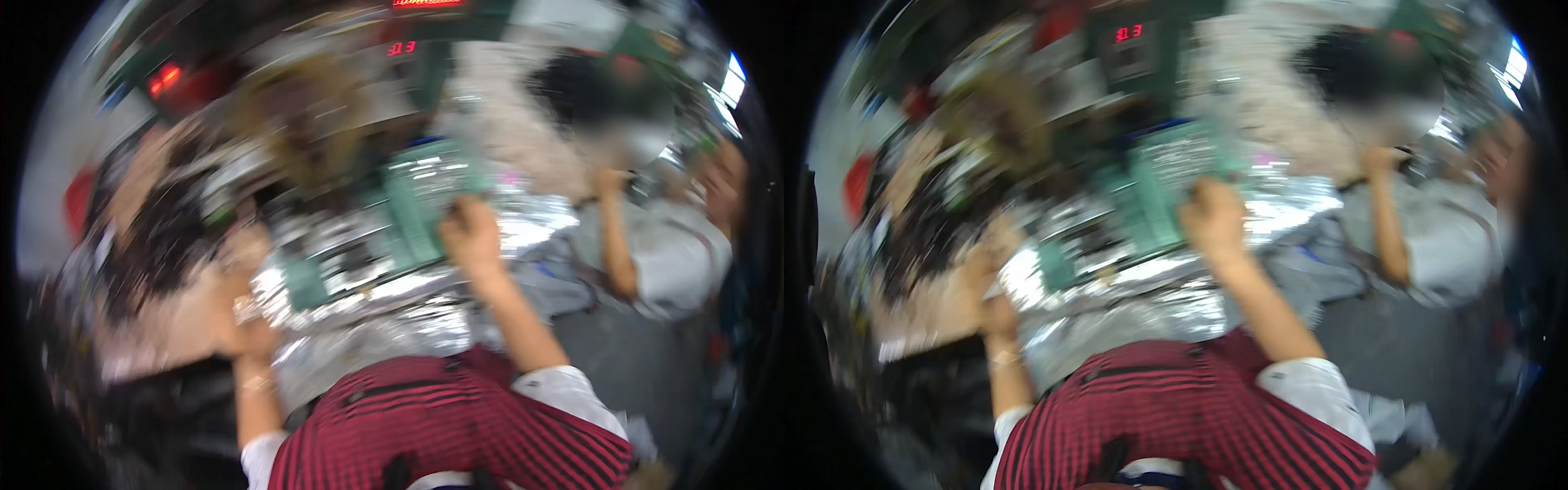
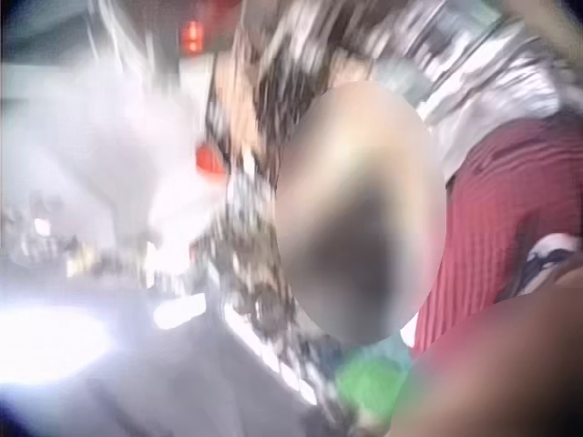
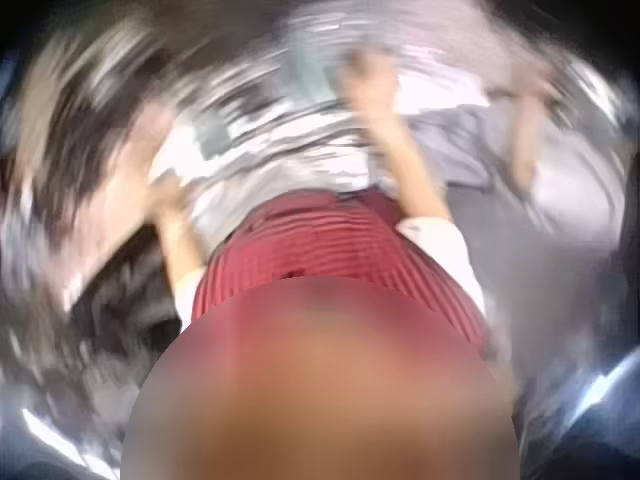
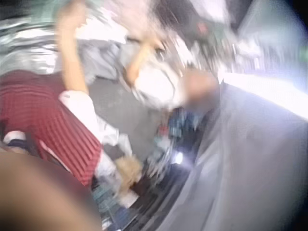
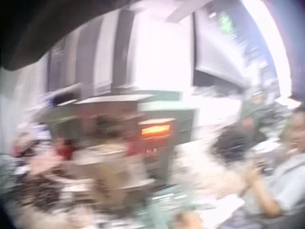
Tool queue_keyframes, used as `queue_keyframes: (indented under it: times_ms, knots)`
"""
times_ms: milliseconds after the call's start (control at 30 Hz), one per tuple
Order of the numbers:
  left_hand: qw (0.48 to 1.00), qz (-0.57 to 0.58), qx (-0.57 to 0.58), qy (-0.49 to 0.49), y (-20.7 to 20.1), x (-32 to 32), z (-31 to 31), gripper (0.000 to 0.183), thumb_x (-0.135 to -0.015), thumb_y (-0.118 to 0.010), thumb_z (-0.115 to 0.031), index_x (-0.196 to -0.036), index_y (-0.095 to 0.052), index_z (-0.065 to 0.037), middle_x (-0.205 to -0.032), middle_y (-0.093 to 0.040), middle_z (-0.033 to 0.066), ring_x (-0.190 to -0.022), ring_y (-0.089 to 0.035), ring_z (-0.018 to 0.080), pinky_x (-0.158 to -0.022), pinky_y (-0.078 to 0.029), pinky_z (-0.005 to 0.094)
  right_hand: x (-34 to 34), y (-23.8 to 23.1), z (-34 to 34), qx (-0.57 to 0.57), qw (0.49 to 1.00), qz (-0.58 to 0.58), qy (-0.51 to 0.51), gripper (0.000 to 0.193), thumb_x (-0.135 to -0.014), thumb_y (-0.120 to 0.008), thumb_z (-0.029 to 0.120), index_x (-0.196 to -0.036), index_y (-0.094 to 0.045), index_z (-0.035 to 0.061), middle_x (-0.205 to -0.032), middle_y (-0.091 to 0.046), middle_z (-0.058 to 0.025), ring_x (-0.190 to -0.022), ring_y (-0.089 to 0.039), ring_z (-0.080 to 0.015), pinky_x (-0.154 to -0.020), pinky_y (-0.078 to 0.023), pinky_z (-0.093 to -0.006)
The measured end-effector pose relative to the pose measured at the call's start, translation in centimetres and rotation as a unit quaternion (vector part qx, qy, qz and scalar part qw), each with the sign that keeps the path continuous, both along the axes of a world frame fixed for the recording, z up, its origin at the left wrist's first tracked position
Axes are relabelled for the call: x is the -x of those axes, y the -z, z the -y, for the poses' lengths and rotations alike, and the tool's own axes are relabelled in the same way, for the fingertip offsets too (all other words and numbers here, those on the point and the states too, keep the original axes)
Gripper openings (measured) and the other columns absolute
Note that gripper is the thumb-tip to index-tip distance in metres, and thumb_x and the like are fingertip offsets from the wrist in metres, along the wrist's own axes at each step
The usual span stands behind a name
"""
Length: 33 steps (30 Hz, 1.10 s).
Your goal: The person repeatedly picks a black wire and a small metal component, inserts them into a press machine, and operates the lever to crimp them together. The finished assemblies are placed on the table. Another worker is visible in the background performing a similar task.
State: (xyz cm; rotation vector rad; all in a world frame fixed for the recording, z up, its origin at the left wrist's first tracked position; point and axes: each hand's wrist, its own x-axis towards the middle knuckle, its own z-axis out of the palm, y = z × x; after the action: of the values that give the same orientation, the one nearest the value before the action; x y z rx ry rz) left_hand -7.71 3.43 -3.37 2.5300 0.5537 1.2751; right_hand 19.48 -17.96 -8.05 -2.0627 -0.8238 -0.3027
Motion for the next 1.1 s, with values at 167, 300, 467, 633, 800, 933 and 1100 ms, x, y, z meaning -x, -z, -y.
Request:
queue_keyframes:
  times_ms: [167,300,467,633,800,933,1100]
  knots:
    - [0.960,-0.184,0.025,-0.211,4.0,3.3,-12.1,0.029,-0.095,-0.066,-0.019,-0.113,-0.068,0.004,-0.120,-0.066,0.0167,-0.109,-0.062,0.0358,-0.094,-0.051,0.0406,-0.2,-0.7,-2.4,-0.101,0.994,-0.008,-0.044,0.013,-0.085,-0.070,0.012,-0.095,-0.071,0.0040,-0.092,-0.070,-0.0168,-0.091,-0.065,-0.0380,-0.082,-0.052,-0.0476]
    - [0.862,-0.362,0.034,-0.354,5.8,-1.4,-11.6,0.032,-0.092,-0.071,-0.019,-0.114,-0.070,0.003,-0.130,-0.062,0.0196,-0.117,-0.059,0.0377,-0.098,-0.050,0.0438,0.4,-2.1,-1.9,-0.085,0.991,-0.078,-0.062,0.013,-0.086,-0.071,0.013,-0.096,-0.071,0.0045,-0.093,-0.070,-0.0150,-0.090,-0.067,-0.0357,-0.081,-0.053,-0.0436]
    - [0.887,-0.334,0.067,-0.313,6.9,-0.2,-14.0,0.034,-0.084,-0.076,-0.012,-0.112,-0.070,0.006,-0.139,-0.056,0.0284,-0.124,-0.056,0.0421,-0.103,-0.048,0.0443,0.4,-1.2,-1.0,-0.094,0.992,-0.068,-0.045,0.011,-0.085,-0.069,0.010,-0.094,-0.070,0.0033,-0.089,-0.069,-0.0149,-0.089,-0.065,-0.0366,-0.081,-0.051,-0.0460]
    - [0.892,-0.373,0.171,-0.190,6.2,5.3,-18.4,0.024,-0.081,-0.075,-0.006,-0.101,-0.070,0.007,-0.108,-0.070,0.0250,-0.095,-0.068,0.0368,-0.083,-0.052,0.0406,0.3,-1.5,0.6,-0.078,0.995,-0.055,-0.002,0.011,-0.084,-0.069,0.010,-0.094,-0.071,0.0052,-0.090,-0.070,-0.0122,-0.090,-0.064,-0.0339,-0.082,-0.051,-0.0436]
    - [0.902,-0.245,0.351,-0.062,5.1,9.1,-19.3,0.022,-0.086,-0.071,0.000,-0.107,-0.066,0.004,-0.088,-0.071,0.0083,-0.078,-0.064,0.0190,-0.072,-0.051,0.0324,1.8,-4.1,-1.6,-0.131,0.983,-0.094,-0.091,0.013,-0.084,-0.070,0.010,-0.096,-0.071,0.0049,-0.093,-0.071,-0.0138,-0.092,-0.065,-0.0345,-0.083,-0.051,-0.0436]
    - [0.947,-0.048,0.315,-0.036,2.0,3.0,-12.0,0.021,-0.095,-0.067,-0.005,-0.115,-0.065,-0.001,-0.100,-0.067,0.0046,-0.089,-0.061,0.0123,-0.078,-0.050,0.0258,3.2,-7.7,-5.2,-0.190,0.958,-0.055,-0.208,0.017,-0.083,-0.072,0.007,-0.100,-0.072,0.0036,-0.098,-0.071,-0.0133,-0.094,-0.068,-0.0313,-0.087,-0.052,-0.0394]
    - [0.902,0.231,0.364,0.032,0.9,-2.4,-6.5,0.010,-0.101,-0.065,-0.009,-0.098,-0.067,0.000,-0.088,-0.070,0.0027,-0.077,-0.061,0.0061,-0.069,-0.048,0.0201,6.3,-7.3,-8.5,-0.294,0.910,-0.191,-0.220,0.047,-0.086,-0.072,-0.001,-0.130,-0.055,-0.0030,-0.108,-0.068,-0.0116,-0.097,-0.069,-0.0177,-0.087,-0.054,-0.0305]
